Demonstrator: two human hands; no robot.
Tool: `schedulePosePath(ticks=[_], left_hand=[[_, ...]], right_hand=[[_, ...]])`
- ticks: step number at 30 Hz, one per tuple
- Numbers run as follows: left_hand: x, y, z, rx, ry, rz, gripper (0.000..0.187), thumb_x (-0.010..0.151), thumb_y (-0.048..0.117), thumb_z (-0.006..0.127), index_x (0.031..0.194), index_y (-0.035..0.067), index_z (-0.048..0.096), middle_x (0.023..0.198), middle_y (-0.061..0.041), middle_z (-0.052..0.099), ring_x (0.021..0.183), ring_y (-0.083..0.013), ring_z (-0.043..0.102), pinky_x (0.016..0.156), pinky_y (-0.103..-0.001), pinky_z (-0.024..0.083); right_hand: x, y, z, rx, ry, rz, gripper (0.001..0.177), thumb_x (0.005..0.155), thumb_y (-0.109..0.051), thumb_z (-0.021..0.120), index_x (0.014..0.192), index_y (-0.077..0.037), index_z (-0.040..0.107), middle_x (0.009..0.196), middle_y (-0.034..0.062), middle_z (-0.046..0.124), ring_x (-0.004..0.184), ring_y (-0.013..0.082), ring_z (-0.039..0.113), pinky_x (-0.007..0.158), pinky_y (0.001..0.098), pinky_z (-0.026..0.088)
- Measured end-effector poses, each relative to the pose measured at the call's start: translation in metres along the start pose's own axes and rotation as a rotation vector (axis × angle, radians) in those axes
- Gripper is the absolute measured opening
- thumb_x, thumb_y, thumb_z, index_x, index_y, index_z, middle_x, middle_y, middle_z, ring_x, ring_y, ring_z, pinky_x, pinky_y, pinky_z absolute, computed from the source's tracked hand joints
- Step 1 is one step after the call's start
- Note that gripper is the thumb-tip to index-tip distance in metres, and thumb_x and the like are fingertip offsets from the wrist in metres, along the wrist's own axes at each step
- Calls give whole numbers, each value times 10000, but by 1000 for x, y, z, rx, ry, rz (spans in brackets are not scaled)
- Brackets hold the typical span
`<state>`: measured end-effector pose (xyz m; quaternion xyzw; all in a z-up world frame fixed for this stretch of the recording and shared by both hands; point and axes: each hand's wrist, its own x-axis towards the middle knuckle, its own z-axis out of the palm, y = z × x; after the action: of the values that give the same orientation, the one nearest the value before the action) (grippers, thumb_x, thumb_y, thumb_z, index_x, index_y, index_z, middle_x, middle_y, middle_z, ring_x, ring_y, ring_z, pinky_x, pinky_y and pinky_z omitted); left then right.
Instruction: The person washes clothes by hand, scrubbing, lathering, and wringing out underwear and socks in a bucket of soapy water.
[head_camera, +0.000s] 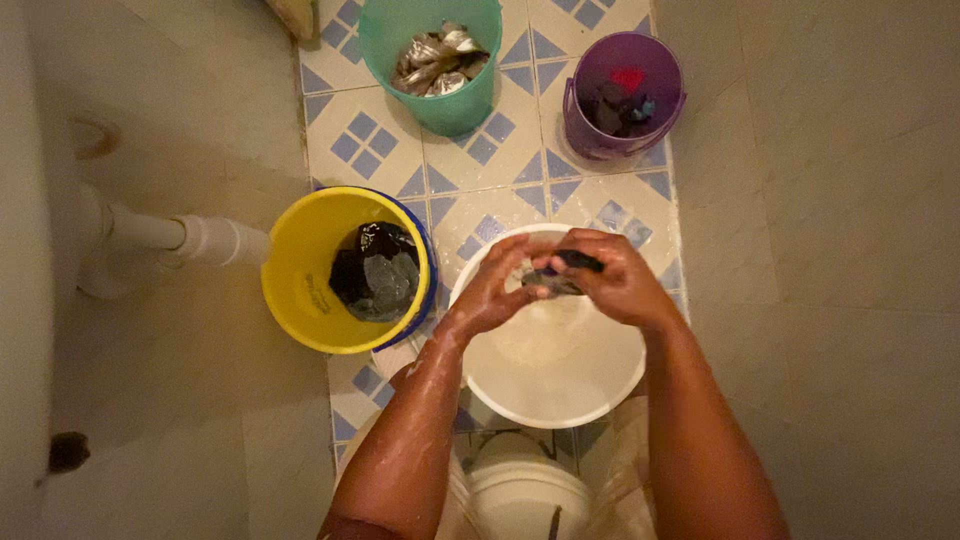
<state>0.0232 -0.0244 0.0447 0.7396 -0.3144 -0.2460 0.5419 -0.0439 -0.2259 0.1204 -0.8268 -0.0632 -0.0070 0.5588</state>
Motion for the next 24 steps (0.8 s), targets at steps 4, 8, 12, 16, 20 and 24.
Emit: schedulePosePath(ticks=[4,8,12,16,20,24], left_hand=[[-5,-16,0,256,-101,217,493,797,240,859,1242,151,669,1238,-53,586,1261,-292,489,1098,-471,395],[-15,-46,10,-149,-263,100,332,812,212,883,1023,88,659,1145,-63,566,1112,-217,552,976,-379,486],[-10,-81,41,-753,-133,-153,250,947,240,766,1040,87,591,957,-13,619,897,-100,573,818,-276,475],[3,-99,87,-912,98,-209,259,997,313,720,1026,110,561,898,1,617,853,-97,561,801,-269,472],[46,-136,125,-767,266,-209,260,993,304,717,1072,91,590,936,-24,627,868,-128,570,799,-293,482],[35,-229,161,-469,344,-340,273,994,280,703,1168,80,640,1101,-86,634,1037,-223,580,935,-365,475]], right_hand=[[-21,-19,-35,218,-100,63,164,1013,-81,627,1069,-16,767,961,55,745,888,145,657,806,306,530],[-43,-13,-54,310,-4,230,201,1022,-145,616,1077,-5,749,927,30,732,879,119,656,819,286,546],[-46,20,-55,-96,428,449,219,1061,-206,602,1082,-49,752,782,-1,666,672,96,544,604,282,467],[-47,72,-45,-114,595,615,207,1036,-221,656,1108,-68,774,678,42,512,605,129,421,536,323,369],[-46,126,-62,-246,703,498,257,975,-230,753,1173,-66,734,709,45,562,640,144,462,577,324,411],[-55,135,-63,-409,691,374,584,891,-177,809,1402,-13,579,1227,201,590,1013,259,615,859,419,522]])
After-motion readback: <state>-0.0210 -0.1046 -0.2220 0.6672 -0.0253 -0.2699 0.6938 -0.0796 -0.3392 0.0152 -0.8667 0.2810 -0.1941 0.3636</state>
